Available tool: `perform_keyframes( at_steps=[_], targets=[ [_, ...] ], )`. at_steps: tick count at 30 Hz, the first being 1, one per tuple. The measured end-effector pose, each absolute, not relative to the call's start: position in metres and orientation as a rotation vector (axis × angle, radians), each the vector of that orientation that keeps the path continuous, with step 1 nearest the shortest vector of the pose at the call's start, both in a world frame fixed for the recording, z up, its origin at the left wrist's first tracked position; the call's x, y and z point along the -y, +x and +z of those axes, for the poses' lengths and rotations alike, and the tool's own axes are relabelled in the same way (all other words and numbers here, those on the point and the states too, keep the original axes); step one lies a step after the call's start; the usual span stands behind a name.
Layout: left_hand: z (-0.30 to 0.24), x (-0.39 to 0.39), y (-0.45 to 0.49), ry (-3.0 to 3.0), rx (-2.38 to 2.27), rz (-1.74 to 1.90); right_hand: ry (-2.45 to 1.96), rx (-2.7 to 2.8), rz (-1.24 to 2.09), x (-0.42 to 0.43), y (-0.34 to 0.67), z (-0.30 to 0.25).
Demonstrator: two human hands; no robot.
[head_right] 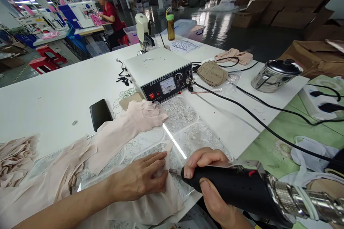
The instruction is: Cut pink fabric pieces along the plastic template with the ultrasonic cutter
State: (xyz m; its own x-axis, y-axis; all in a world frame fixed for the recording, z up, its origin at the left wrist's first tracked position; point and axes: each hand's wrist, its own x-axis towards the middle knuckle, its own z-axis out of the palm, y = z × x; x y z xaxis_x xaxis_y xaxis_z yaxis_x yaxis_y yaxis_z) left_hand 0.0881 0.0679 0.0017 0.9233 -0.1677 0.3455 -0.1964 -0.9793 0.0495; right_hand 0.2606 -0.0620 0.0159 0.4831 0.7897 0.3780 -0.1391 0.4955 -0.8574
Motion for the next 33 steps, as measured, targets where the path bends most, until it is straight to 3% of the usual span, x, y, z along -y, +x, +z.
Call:
perform_keyframes(
  at_steps=[33],
  targets=[
    [-0.004,-0.068,0.084,2.995,0.274,0.523,-0.872,0.802,0.554,0.040,0.263,0.007]
  ],
)
